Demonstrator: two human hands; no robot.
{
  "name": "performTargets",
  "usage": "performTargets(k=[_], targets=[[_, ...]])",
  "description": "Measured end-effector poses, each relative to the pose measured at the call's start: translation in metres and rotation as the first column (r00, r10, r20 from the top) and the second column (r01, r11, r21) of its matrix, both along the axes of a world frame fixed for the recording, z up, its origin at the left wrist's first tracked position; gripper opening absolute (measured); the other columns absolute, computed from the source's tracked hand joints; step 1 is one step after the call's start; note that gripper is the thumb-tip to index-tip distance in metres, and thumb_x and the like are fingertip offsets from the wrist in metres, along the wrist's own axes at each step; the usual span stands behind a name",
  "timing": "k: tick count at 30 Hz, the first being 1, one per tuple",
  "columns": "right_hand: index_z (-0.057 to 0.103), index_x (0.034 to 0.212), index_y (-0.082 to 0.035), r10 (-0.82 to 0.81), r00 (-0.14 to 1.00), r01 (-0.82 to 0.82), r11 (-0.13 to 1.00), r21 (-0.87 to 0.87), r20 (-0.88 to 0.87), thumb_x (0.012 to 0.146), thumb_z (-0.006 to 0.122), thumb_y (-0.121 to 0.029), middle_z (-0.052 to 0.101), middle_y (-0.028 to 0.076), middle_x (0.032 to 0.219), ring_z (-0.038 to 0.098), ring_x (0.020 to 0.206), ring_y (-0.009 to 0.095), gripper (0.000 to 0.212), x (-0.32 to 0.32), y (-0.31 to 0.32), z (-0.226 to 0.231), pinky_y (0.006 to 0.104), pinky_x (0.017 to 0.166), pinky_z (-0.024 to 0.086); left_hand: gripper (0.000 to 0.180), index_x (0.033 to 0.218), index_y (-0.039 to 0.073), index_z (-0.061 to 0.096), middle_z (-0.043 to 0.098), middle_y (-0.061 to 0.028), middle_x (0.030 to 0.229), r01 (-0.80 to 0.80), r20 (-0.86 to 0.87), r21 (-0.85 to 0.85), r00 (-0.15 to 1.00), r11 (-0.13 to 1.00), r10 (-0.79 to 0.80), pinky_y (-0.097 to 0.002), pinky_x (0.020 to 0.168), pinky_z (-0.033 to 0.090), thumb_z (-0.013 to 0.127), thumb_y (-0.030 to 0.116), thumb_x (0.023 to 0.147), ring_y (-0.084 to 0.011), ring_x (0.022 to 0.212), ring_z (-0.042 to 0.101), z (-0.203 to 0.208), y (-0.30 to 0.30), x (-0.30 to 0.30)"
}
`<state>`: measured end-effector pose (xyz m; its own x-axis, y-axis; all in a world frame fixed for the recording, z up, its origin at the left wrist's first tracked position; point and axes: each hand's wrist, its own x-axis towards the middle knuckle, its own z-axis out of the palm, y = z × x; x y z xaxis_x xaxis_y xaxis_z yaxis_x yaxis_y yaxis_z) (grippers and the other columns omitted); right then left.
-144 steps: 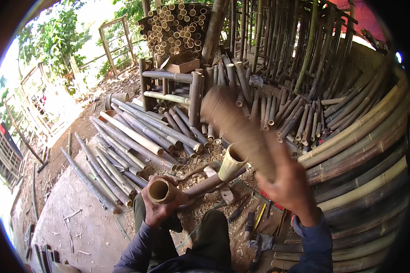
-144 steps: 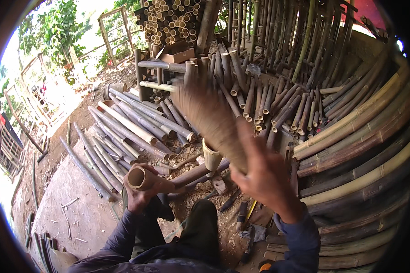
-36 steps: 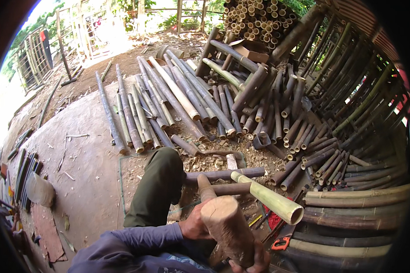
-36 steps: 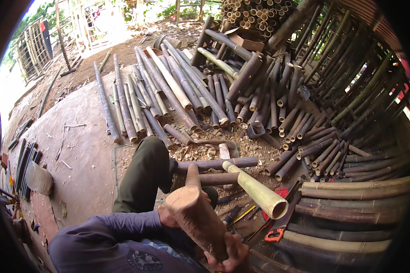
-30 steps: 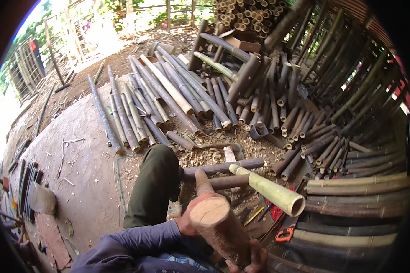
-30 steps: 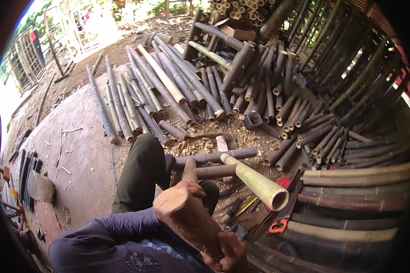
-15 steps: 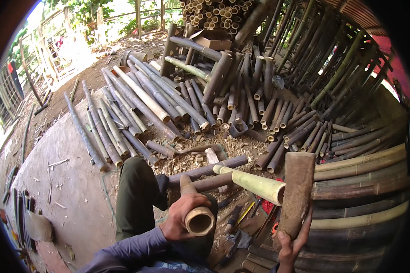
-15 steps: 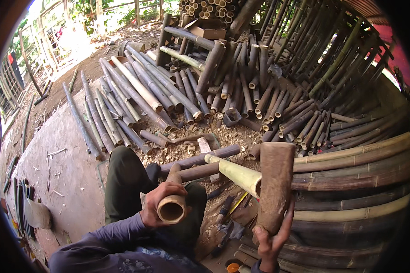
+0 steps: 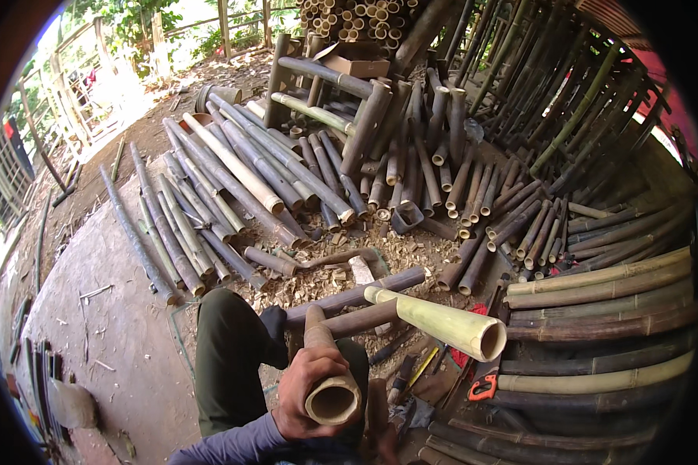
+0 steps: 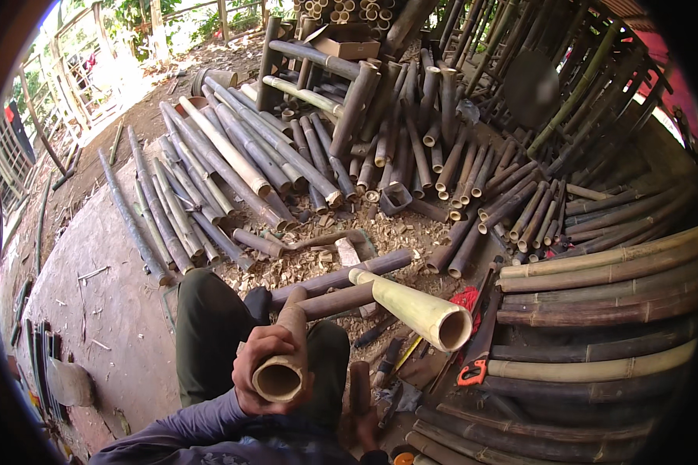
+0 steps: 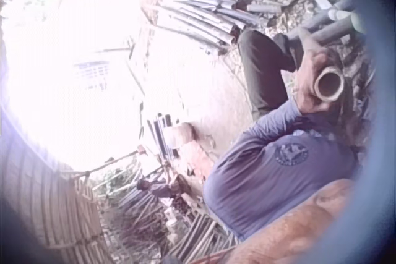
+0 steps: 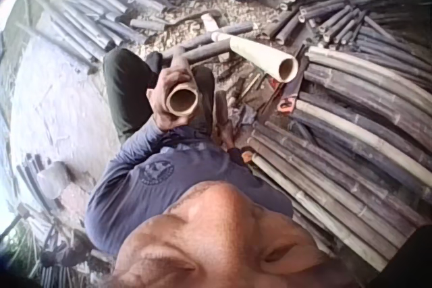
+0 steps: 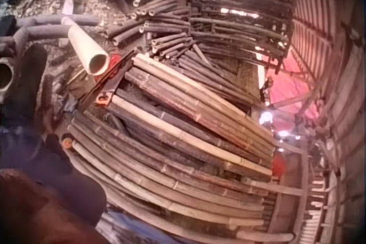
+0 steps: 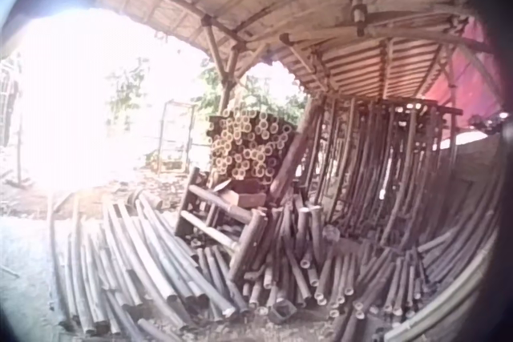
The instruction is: The person sits on the ground in a workshop and uses a wooden mallet to hammer bamboo pieces together, creating joints. They also use a knife to shave and smooth the ends of the bamboo segments. The person repeatedly assembles and disassembles the bamboo structure to test the fit of the joints.
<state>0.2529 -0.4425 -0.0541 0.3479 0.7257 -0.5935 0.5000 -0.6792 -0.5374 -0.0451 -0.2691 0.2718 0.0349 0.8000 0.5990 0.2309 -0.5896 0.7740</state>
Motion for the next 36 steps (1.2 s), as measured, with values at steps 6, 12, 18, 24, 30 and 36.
performTargets(k=[6, 12, 18, 24, 30, 36], targets=[[0.024, 0.166, 0.003, 0.034, 0.914, 0.263, 0.710, 0.653, -0.404, 0.085, 0.087, -0.032, 0.035, 0.023, 0.167, 0.033, 0.157, 0.035, 0.109, 0.001, 0.143, 0.153, 0.0477, 0.131, 0.024, 0.066, 0.123, 0.002, 0.063, 0.070, -0.0182, 0.115, 0.007, 0.045, 0.026, 0.999, 1.000, -0.008, -0.0429, 0.090, 0.055, 0.094, 0.029, 0.072, -0.0319, 0.104, 0.071, -0.007, 0.008, -0.009], [0.040, 0.154, 0.003, 0.297, 0.955, 0.005, 0.052, 0.999, -0.021, 0.079, 0.091, -0.056, 0.057, 0.023, 0.141, 0.059, 0.130, 0.032, 0.108, -0.024, 0.263, 0.352, 0.0455, 0.114, 0.049, 0.061, 0.117, 0.001, 0.066, 0.075, -0.0157, 0.110, -0.001, 0.100, 0.078, 0.995, 0.997, -0.007, -0.0452, 0.082, 0.057, 0.089, 0.047, 0.085, -0.0357, 0.094, 0.075, -0.022, 0.018, -0.005], [0.060, 0.107, 0.004, 0.227, 0.972, -0.056, -0.006, 0.998, 0.056, 0.086, 0.068, -0.015, 0.067, 0.019, 0.099, 0.069, 0.089, 0.027, 0.029, -0.045, 0.292, 0.363, 0.0438, 0.086, 0.060, 0.063, 0.113, 0.002, 0.062, 0.073, -0.0138, 0.090, -0.057, 0.081, 0.112, 0.996, 0.992, 0.048, -0.0425, 0.072, 0.059, 0.093, 0.011, 0.060, -0.0291, 0.080, 0.075, -0.011, 0.034, -0.007], [0.066, 0.110, 0.004, 0.214, 0.973, -0.094, 0.006, 0.996, 0.091, 0.084, 0.068, -0.010, 0.069, 0.016, 0.097, 0.068, 0.093, 0.026, 0.029, -0.040, 0.292, 0.373, 0.0393, 0.087, 0.058, 0.063, 0.114, 0.001, 0.063, 0.072, -0.0156, 0.090, 0.026, 0.117, 0.118, 0.992, 0.993, -0.040, -0.0425, 0.073, 0.058, 0.092, 0.012, 0.059, -0.0279, 0.079, 0.074, -0.015, 0.037, -0.007], [0.015, 0.171, -0.002, 0.602, 0.791, -0.111, 0.309, 0.944, -0.105, 0.076, 0.067, -0.094, 0.029, 0.021, 0.167, 0.035, 0.154, 0.034, 0.142, -0.016, 0.348, 0.387, 0.0502, 0.129, 0.027, 0.054, 0.114, -0.002, 0.067, 0.072, -0.0104, 0.092, -0.153, 0.247, -0.005, 0.957, 0.988, 0.150, -0.0356, 0.074, 0.060, 0.083, 0.035, 0.077, -0.0212, 0.080, 0.073, 0.000, 0.148, -0.072], [0.061, 0.142, -0.011, 0.029, 0.883, 0.408, 0.448, 0.796, -0.469, 0.107, 0.060, -0.047, 0.068, 0.009, 0.126, 0.065, 0.117, 0.020, 0.051, 0.084, 0.347, 0.274, 0.0394, 0.097, 0.053, 0.042, 0.111, -0.001, 0.071, 0.075, -0.0082, 0.094, -0.162, 0.218, -0.211, 0.954, 0.964, 0.208, -0.0341, 0.079, 0.060, 0.078, 0.023, 0.078, -0.0188, 0.082, 0.072, 0.022, 0.266, -0.121]])
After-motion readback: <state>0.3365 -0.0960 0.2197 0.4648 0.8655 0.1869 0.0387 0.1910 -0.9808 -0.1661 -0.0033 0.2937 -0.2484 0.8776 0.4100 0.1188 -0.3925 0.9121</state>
